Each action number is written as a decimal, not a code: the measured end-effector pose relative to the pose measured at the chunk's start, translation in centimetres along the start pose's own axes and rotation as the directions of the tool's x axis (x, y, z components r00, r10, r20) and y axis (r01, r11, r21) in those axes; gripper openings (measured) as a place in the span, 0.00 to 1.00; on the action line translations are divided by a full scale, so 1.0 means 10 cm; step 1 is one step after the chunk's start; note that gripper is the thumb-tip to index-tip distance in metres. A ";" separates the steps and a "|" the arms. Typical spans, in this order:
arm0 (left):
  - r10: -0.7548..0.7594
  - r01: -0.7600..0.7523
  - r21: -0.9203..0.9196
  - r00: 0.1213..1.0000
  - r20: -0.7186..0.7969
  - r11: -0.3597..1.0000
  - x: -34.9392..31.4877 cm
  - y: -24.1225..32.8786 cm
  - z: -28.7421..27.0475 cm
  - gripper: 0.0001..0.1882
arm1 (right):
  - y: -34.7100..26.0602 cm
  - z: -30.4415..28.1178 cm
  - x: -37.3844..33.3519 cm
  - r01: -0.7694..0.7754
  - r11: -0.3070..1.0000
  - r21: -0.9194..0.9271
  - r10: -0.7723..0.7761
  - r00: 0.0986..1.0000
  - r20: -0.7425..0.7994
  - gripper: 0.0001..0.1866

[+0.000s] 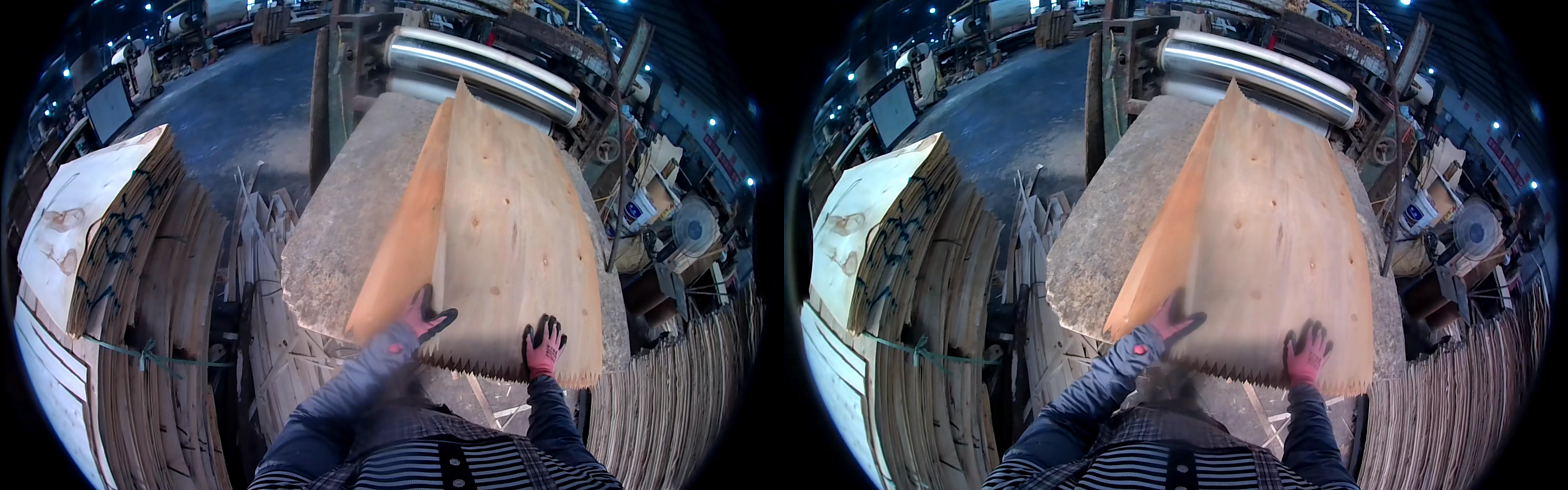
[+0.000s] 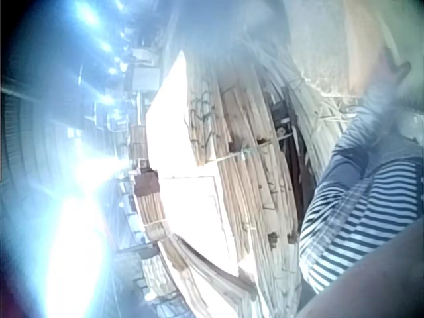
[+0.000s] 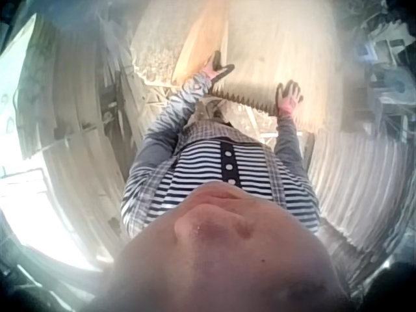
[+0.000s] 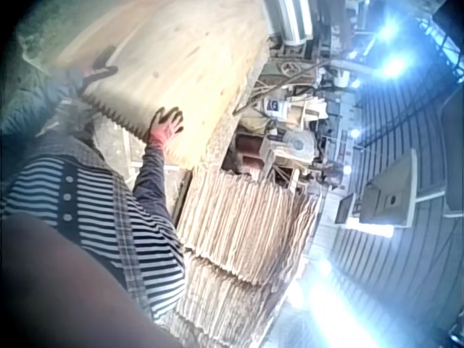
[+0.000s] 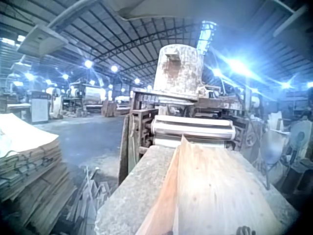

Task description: The person feeds large plywood sheets into a roller machine one at a time. They guide each sheet through the rollers and then stack the processed sheets on a pile to the side.

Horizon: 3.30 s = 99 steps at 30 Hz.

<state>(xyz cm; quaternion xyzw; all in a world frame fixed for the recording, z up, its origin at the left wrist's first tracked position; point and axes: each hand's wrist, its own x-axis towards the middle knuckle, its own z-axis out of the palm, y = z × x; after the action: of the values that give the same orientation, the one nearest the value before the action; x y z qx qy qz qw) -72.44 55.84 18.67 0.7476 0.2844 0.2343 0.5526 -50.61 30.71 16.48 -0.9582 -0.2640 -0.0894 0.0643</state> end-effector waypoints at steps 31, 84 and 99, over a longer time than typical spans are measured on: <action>0.382 -0.386 -0.132 0.922 -0.054 0.913 -0.13 -1.23 -0.29 0.31 | -0.02 -0.07 -0.02 0.007 0.997 0.073 -0.003 0.999 -0.044 0.36; 0.420 -0.417 0.122 0.907 -0.005 0.901 -0.16 -1.16 -0.38 0.33 | 0.03 -0.01 -0.03 0.029 0.994 0.109 -0.015 0.991 -0.130 0.33; 0.433 -0.440 -0.212 0.898 -0.082 0.873 -0.22 -1.13 -0.37 0.21 | 0.01 -0.01 -0.03 0.016 0.990 0.138 0.005 0.988 -0.155 0.33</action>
<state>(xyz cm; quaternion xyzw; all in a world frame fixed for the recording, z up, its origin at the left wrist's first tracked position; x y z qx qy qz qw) -78.36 59.50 8.76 0.7210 0.0889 0.3955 0.5619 -50.86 30.44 16.49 -0.9408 -0.2665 -0.1450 0.1509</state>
